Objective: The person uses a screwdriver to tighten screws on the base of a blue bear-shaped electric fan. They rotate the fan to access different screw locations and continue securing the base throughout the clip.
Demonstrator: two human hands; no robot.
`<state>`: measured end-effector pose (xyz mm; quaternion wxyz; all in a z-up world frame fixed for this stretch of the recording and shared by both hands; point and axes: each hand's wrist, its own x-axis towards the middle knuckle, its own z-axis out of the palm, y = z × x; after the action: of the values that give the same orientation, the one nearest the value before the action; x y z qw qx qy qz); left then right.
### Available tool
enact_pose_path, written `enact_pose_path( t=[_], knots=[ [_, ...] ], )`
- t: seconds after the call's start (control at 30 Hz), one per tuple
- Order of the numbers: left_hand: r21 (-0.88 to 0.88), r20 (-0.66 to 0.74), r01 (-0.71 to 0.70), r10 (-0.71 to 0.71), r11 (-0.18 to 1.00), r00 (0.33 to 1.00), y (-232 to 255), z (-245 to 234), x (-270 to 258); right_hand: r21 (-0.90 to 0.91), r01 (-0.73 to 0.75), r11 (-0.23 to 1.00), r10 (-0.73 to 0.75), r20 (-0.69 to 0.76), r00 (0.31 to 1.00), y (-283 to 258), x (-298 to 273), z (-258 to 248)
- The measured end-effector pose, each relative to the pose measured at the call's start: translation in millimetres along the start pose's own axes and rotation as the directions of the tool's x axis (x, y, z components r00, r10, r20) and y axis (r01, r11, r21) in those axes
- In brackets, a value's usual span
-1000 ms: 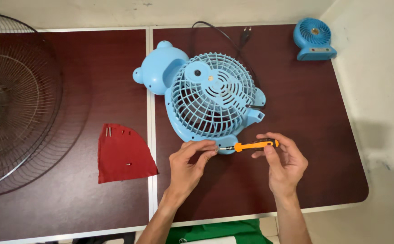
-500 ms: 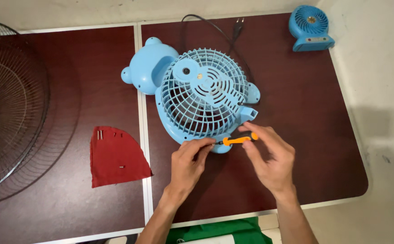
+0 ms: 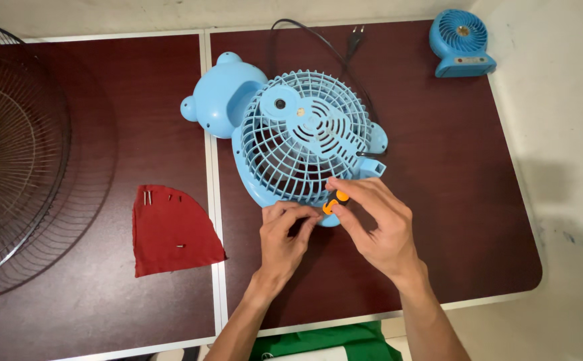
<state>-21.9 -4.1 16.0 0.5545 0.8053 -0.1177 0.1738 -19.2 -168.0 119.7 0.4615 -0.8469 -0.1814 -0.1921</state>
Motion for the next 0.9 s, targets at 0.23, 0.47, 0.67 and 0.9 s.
enact_pose_path(
  t=[0.23,0.47,0.67,0.9],
  knots=[
    [0.025,0.042,-0.018,0.017,1.0,0.999,-3.7,-2.9,1.1,-0.024,-0.005,1.0,0.005,0.036,0.999,-0.4,1.4,2.5],
    [0.054,0.061,-0.004,0.001,0.999,0.998,-4.2,-5.7,-0.3,-0.023,-0.024,0.999,0.025,0.046,0.999,1.3,-1.8,2.4],
    [0.068,0.094,-0.01,0.003,0.998,0.996,-6.3,-12.5,0.1,-0.026,-0.024,0.999,0.024,0.014,1.0,6.1,-5.8,4.5],
    [0.062,0.099,-0.03,0.023,0.998,0.995,-0.3,-11.5,2.5,-0.036,0.064,0.997,-0.066,-0.062,0.996,15.6,-9.3,14.8]
  ],
)
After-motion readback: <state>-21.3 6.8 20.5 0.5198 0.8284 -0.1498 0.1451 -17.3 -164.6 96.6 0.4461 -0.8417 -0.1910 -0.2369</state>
